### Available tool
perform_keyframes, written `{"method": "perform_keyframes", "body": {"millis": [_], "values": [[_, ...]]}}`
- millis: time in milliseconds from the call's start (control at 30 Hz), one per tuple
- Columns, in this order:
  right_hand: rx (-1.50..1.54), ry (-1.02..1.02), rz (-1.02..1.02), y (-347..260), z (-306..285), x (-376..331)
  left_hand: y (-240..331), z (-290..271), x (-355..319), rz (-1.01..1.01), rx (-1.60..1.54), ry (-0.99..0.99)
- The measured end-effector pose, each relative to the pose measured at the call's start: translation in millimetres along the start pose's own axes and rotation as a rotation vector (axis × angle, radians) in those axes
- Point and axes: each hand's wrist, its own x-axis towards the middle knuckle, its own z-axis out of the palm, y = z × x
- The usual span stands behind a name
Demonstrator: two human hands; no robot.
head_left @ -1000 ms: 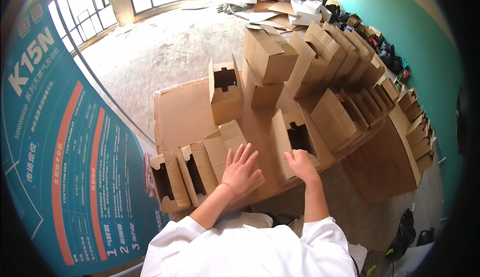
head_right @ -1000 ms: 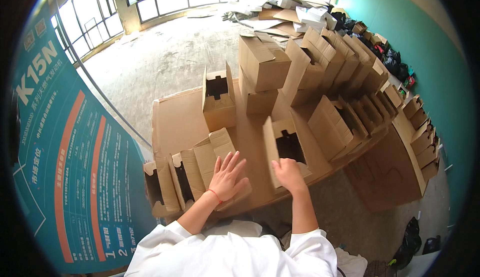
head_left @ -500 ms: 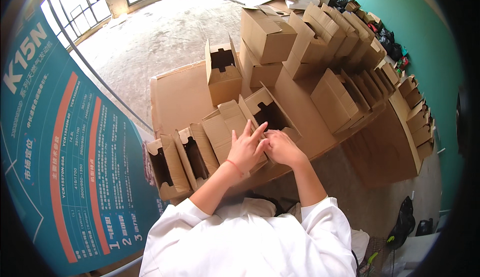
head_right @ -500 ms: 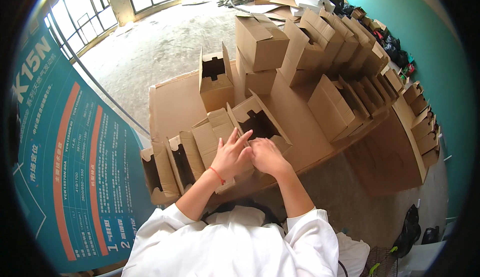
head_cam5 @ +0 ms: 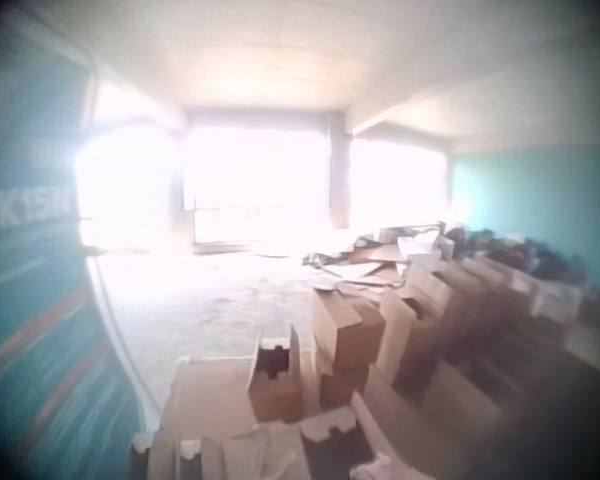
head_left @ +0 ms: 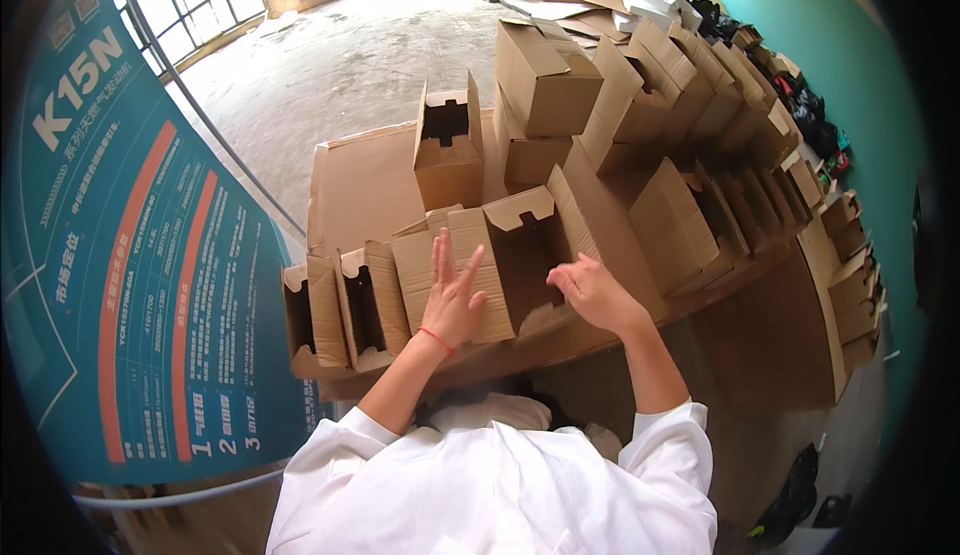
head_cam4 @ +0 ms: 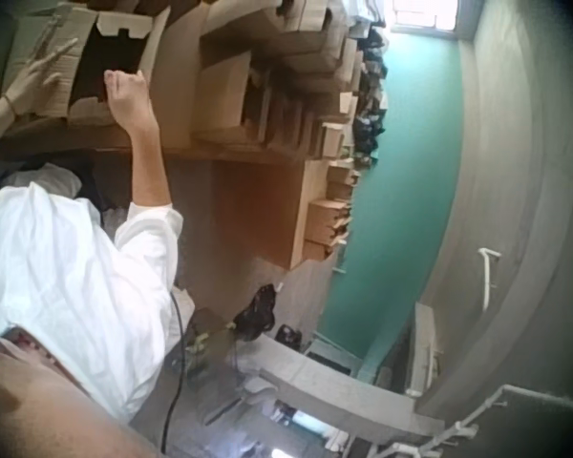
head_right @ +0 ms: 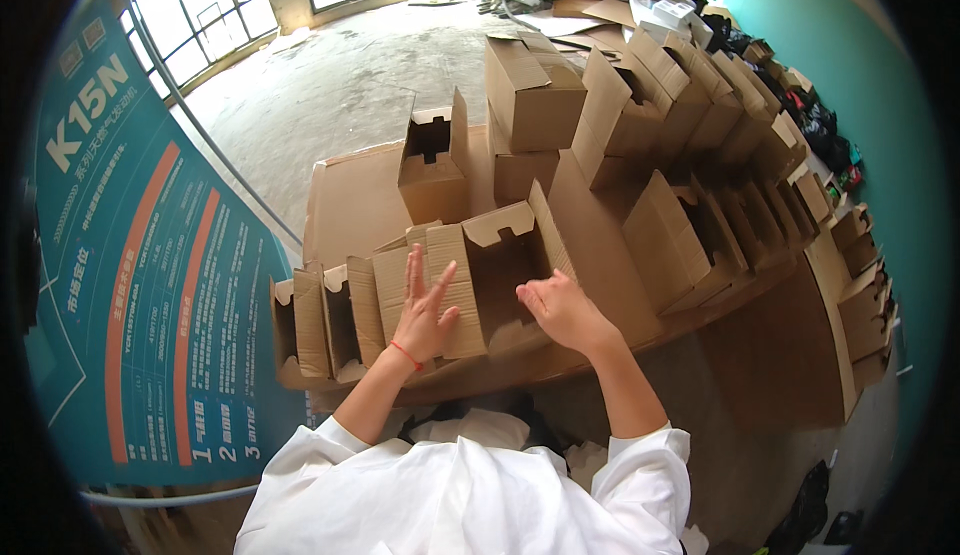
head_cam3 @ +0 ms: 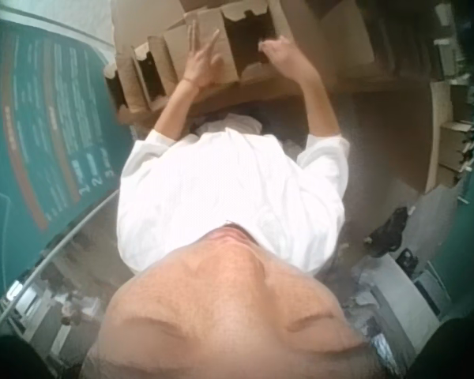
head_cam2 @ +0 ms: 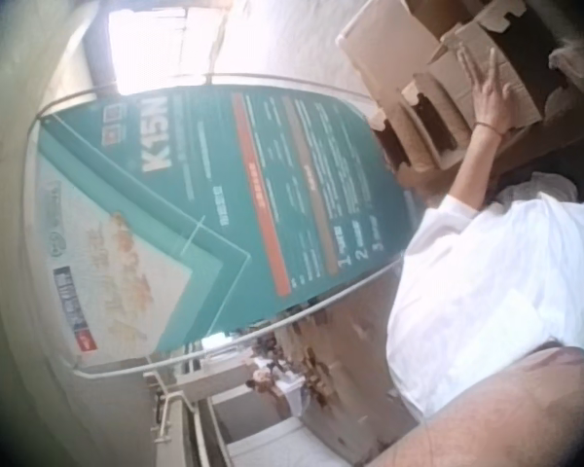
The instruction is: The person places bottles into cardboard boxes by hand, handling one bottle at a time and ensuring each is seated in its own slot within the various boxes on the table.
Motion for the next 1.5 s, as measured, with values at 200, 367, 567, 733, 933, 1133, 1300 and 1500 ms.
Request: {"method": "perform_keyframes", "body": {"millis": [200, 367, 567, 733, 933, 1133, 1300, 1500], "values": [[-0.123, -0.429, -0.115, 7.8, -18.7, -16.1, 46.2, 11.3, 23.1, -0.233, 0.246, -0.422], [-0.205, -0.412, -0.203, 19.2, -29.4, 5.8, 63.1, 39.2, -2.8, -0.207, 0.398, -0.337], [-0.466, -0.311, -0.245, 69.5, -20.4, 100.6, 68.0, 31.3, -0.3, -0.156, 0.354, -0.43], [-0.656, 0.033, -0.446, 54.2, -22.0, 136.5, 69.8, 31.4, -1.7, -0.163, 0.348, -0.424], [-0.787, 0.2, -0.508, 78.4, -15.8, 151.6, 72.5, 34.5, -1.9, -0.141, 0.338, -0.407], [-0.887, -0.179, -0.136, 86.9, -21.2, 172.2, 70.8, 32.9, -3.9, -0.104, 0.32, -0.359], [-0.575, -0.124, 0.034, 101.9, -34.1, 186.2, 73.6, 27.4, -0.6, -0.014, 0.331, -0.456], [-0.508, 0.213, 0.107, 76.3, -34.9, 168.4, 69.1, 29.4, -7.8, 0.03, 0.289, -0.402]]}}
